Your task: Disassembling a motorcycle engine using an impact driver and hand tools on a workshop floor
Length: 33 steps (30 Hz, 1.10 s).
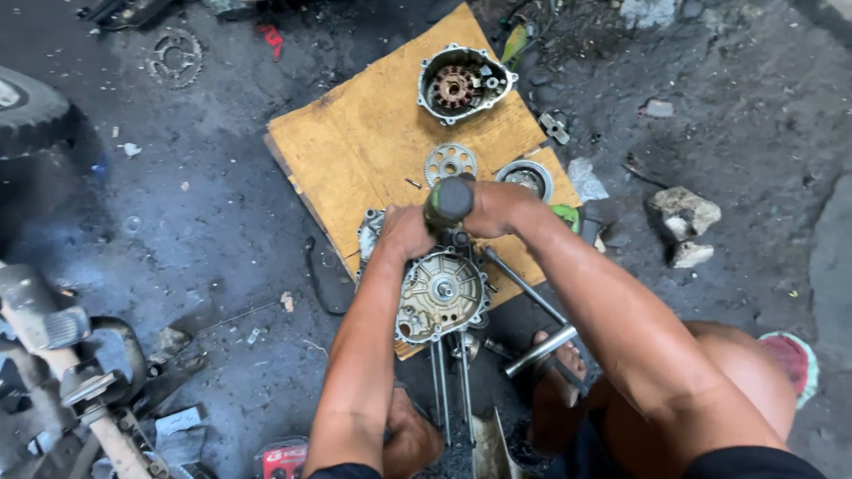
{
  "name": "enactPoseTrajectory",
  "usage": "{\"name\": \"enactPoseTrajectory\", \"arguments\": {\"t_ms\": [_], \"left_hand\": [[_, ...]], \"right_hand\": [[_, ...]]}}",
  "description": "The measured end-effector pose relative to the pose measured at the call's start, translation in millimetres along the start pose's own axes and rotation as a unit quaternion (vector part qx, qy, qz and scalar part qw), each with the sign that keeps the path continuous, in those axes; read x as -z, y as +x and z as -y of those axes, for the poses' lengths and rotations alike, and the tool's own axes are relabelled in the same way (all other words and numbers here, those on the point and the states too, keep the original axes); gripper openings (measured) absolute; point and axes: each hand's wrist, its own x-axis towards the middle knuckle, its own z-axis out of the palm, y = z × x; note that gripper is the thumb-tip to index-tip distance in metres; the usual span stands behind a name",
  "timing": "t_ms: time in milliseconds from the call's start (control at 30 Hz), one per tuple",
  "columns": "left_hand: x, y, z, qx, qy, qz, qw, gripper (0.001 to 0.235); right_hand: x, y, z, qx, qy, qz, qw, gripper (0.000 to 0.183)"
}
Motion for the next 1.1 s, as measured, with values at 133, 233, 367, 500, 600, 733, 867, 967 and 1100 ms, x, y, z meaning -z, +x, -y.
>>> {"name": "enactPoseTrajectory", "arguments": {"t_ms": [133, 233, 367, 500, 600, 733, 867, 967, 1100], "left_hand": [[12, -16, -9, 0.017, 0.003, 0.002, 1.0, 0.039], [17, -24, -19, 0.017, 0.004, -0.002, 1.0, 0.039], [1, -8, -3, 0.027, 0.017, -0.007, 0.999, 0.041], [-9, -13, -8, 0.024, 0.024, -0.036, 0.999, 0.033], [-3, -28, -19, -0.006, -0.02, -0.065, 0.998, 0.031], [17, -57, -62, -0.065, -0.129, -0.126, 0.982, 0.03], [-1, -44, -63, -0.138, -0.141, -0.233, 0.952, 0.031], [-5, -27, -61, -0.143, -0.128, -0.224, 0.956, 0.036], [-22, -1, -49, -0.132, -0.056, -0.153, 0.978, 0.025]], "right_hand": [[4, -10, 4, 0.023, 0.023, 0.0, 0.999, 0.059], [6, -17, 3, 0.024, 0.015, -0.009, 1.0, 0.058], [-9, -8, -9, 0.033, 0.031, -0.031, 0.998, 0.055], [-35, 6, -42, 0.041, 0.123, -0.056, 0.99, 0.059], [-38, 0, -50, 0.047, 0.166, -0.065, 0.983, 0.059], [-22, -9, -65, 0.029, 0.222, -0.065, 0.973, 0.042], [-25, -3, -99, 0.033, 0.427, -0.096, 0.898, 0.024], [-43, 12, -130, 0.022, 0.443, -0.103, 0.89, 0.031], [-28, -21, -113, -0.024, 0.277, -0.087, 0.957, 0.033]]}}
